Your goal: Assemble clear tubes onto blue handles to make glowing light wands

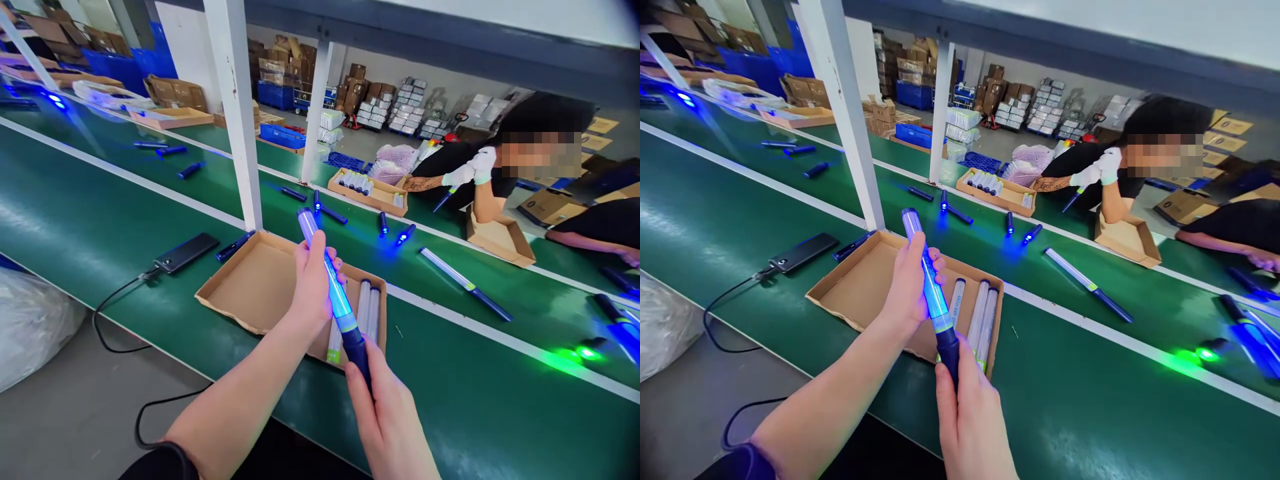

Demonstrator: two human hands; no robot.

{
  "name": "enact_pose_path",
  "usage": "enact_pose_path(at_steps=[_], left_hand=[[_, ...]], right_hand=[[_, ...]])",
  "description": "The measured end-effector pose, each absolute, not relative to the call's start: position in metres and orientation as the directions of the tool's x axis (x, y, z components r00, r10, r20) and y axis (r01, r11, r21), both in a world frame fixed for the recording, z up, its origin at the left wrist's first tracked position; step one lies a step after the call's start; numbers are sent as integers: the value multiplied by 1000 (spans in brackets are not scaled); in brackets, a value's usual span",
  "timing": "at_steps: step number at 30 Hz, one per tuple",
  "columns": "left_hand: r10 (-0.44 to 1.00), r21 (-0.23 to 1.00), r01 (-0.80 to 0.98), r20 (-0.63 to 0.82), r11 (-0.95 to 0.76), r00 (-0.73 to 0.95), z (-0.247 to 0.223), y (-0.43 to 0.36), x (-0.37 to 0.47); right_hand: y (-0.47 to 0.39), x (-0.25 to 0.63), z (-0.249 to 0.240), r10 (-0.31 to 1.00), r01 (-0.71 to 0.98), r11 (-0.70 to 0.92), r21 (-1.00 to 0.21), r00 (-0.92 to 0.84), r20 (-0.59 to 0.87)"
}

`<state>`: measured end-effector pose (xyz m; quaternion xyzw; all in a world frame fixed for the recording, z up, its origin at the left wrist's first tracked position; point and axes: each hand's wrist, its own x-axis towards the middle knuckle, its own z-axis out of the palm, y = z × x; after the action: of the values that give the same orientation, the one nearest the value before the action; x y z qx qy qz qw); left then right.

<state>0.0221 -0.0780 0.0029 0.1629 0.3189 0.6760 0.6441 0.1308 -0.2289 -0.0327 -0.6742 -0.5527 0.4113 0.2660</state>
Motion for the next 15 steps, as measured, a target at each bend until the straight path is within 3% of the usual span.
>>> enact_pose_path(at_steps=[7,15], left_hand=[[974,697,-713,-206,82,-90,-10,-79,28],[984,623,-774,-179,114,1,-10,-76,27]], right_hand=[[-227,136,-49,976,561,-202,-803,44,-214],[-230,142,-55,972,474,-229,-850,73,-222]])
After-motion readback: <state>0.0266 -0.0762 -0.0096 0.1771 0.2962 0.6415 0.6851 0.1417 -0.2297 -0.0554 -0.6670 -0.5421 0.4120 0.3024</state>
